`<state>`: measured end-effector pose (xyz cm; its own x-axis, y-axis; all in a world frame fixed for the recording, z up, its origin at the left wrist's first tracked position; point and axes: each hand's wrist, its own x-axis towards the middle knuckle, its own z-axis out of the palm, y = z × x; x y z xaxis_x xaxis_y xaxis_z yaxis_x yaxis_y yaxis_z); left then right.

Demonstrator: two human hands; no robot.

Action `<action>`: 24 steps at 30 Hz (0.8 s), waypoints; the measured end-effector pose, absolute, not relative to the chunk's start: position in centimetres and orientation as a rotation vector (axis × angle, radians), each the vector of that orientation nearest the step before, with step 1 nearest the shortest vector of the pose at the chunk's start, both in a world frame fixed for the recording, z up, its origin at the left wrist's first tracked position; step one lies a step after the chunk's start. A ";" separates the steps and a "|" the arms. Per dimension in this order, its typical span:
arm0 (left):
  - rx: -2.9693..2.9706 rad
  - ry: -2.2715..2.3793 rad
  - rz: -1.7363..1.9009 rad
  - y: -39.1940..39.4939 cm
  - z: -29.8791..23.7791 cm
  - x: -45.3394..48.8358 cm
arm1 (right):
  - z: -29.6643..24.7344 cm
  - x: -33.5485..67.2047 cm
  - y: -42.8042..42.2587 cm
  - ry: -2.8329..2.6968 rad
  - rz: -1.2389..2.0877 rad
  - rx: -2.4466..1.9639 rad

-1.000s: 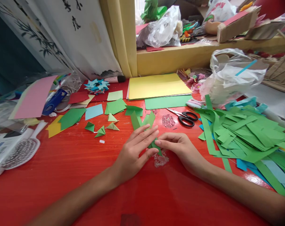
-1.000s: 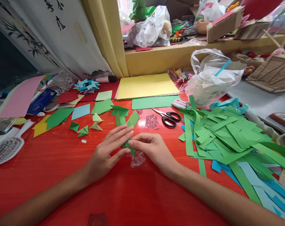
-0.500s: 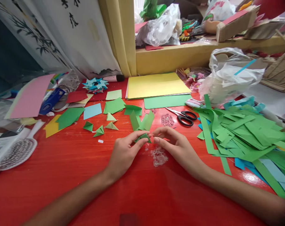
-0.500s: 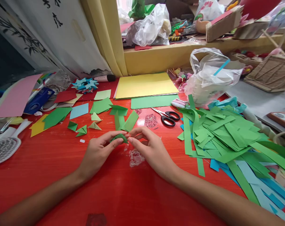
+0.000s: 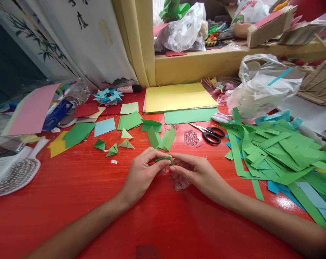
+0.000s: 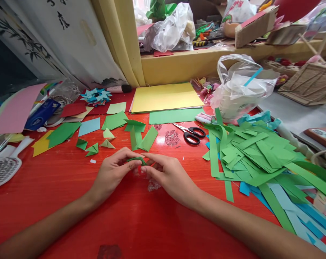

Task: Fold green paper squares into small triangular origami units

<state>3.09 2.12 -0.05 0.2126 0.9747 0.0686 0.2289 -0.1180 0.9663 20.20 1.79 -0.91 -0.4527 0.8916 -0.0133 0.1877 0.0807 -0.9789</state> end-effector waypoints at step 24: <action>1.687 1.272 0.735 1.8 0.2 3.2 | -0.2 20.2 1.8 -2.071 1.163 -1.078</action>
<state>3.16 1.84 0.21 0.3017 0.9523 -0.0461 0.4354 -0.0946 0.8952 20.18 1.79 -0.17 -0.5431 0.8375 0.0607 0.3839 0.3119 -0.8691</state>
